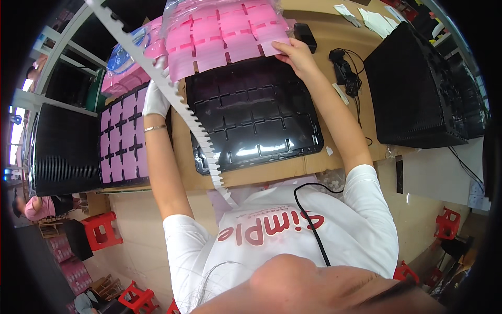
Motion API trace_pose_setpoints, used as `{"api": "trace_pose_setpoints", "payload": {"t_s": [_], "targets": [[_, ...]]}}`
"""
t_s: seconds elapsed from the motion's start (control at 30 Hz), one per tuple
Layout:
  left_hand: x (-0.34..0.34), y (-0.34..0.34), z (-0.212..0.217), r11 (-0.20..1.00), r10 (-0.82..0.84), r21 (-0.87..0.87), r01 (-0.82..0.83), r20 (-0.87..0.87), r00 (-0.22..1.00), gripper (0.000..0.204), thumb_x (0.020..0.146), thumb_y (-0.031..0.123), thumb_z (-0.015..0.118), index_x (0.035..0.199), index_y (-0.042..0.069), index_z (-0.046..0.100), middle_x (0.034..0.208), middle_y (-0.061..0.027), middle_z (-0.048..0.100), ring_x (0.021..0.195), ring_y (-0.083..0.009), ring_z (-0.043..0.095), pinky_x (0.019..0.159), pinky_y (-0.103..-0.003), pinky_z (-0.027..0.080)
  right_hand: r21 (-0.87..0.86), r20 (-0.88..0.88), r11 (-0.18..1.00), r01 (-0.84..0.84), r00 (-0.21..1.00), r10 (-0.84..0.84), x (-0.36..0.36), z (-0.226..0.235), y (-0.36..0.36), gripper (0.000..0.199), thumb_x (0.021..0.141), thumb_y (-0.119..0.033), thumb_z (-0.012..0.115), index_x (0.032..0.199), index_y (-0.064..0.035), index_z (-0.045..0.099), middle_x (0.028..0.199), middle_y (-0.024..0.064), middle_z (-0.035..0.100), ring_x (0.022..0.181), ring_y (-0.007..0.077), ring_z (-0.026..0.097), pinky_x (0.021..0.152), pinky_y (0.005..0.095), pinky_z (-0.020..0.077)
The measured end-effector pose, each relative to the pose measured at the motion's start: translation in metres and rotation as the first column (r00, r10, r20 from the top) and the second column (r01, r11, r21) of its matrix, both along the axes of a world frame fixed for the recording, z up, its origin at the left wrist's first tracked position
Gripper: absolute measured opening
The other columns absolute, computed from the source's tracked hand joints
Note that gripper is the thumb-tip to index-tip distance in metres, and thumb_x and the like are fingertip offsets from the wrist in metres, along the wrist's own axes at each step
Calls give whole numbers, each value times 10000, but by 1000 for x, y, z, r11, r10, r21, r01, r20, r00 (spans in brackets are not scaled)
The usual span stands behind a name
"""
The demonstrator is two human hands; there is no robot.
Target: The person assembles black plastic trays by placing pink foam inserts into them. They repeatedly pick up a foam insert, place it into a tray, and then use a white serrated plastic strip to press down and secure the insert. The process is repeated for multiple trays on a workbench.
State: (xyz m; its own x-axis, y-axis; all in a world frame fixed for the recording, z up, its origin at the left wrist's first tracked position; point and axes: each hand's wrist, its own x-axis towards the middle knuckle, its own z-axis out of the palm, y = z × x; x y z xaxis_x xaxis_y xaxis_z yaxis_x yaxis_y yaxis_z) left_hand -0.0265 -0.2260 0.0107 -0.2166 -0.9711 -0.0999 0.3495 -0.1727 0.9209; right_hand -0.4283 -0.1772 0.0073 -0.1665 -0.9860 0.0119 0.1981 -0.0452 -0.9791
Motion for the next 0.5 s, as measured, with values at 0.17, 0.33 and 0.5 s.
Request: {"api": "trace_pose_setpoints", "payload": {"t_s": [0.17, 0.33, 0.5], "targets": [[-11, 58, 3, 990, 133, -119, -76, 592, 795, 250, 828, 187, 710, 1016, 54, 615, 834, 1, 562, 683, -109, 530, 593, -243, 431, 82, -277, 996, 23, 961, 1, -8, -3, 52, 260, 820, -175, 706, 1008, 0, 669, 929, 56, 682, 818, 125, 628, 724, 257, 492], [-46, 156, 3, 978, 158, 42, -204, 486, 860, 203, 867, 217, 705, 942, 36, 653, 786, -1, 637, 651, -81, 571, 642, -214, 471, 93, -325, 995, 43, 946, -10, -8, -37, 141, 295, 807, -224, 715, 963, 25, 697, 911, 76, 690, 825, 134, 626, 749, 276, 476], [-37, 200, -26, 982, 166, -77, -171, 780, 604, 289, 878, 276, 696, 912, -7, 649, 708, 6, 628, 575, -44, 512, 523, -208, 419, 18, -725, 988, 152, 683, -91, -5, -65, 197, 307, 754, -346, 742, 810, -46, 704, 800, 103, 587, 823, 284, 513, 724, 381, 402]]}}
